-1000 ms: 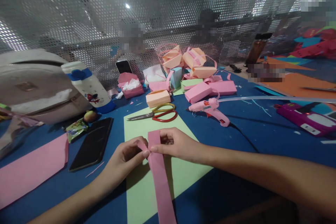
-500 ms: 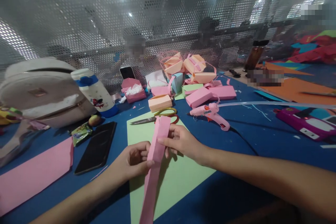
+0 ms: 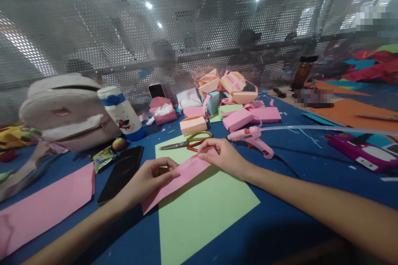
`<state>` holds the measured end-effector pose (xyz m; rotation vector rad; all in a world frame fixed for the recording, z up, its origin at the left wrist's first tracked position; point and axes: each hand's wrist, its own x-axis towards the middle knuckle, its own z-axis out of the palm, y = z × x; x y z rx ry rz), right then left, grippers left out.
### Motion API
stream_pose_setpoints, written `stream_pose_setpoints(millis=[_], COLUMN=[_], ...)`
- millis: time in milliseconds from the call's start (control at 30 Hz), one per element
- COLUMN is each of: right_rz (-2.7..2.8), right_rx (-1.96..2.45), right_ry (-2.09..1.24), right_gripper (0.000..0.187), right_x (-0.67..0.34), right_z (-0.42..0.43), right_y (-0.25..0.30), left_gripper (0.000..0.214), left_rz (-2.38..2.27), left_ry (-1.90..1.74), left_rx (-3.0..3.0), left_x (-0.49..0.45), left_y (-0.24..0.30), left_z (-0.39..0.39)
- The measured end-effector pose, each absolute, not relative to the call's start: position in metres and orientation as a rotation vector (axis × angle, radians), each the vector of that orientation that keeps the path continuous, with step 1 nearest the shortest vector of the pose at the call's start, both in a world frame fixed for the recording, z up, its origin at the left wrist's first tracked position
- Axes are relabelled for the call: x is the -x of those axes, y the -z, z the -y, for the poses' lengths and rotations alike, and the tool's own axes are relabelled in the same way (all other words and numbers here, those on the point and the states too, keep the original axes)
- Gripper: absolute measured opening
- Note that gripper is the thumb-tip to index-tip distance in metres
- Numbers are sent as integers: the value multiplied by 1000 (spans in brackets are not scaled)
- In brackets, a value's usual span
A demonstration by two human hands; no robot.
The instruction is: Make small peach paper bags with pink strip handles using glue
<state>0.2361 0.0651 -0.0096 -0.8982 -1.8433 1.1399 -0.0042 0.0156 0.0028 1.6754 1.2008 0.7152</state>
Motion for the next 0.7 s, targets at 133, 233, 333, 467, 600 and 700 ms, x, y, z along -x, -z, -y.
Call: stream_pose_setpoints(millis=[133, 233, 333, 467, 600, 700], right_rz=[2163, 2446, 2575, 2691, 2687, 2670], right_rx=[985, 1089, 1014, 915, 1019, 983], right_ry=[-1068, -784, -522, -691, -883, -861], right_gripper=[6, 7, 12, 8, 9, 9], right_x=[-249, -256, -251, -235, -228, -232], right_z=[-70, -62, -50, -37, -37, -41], right_y=[-6, -19, -24, -22, -20, -17], left_gripper=[25, 17, 11, 11, 16, 18], left_rz=[-1224, -1283, -1320, -1278, -1293, -1323], left_ry=[-536, -451, -427, -480, -486, -410], left_rx=[-1713, -1834, -1940, -1940, -1896, -1909], left_x=[9, 7, -3, -20, -22, -14], left_y=[-2, -6, -8, -3, -1, -2], left_z=[-18, -13, -6, 1, 6, 11])
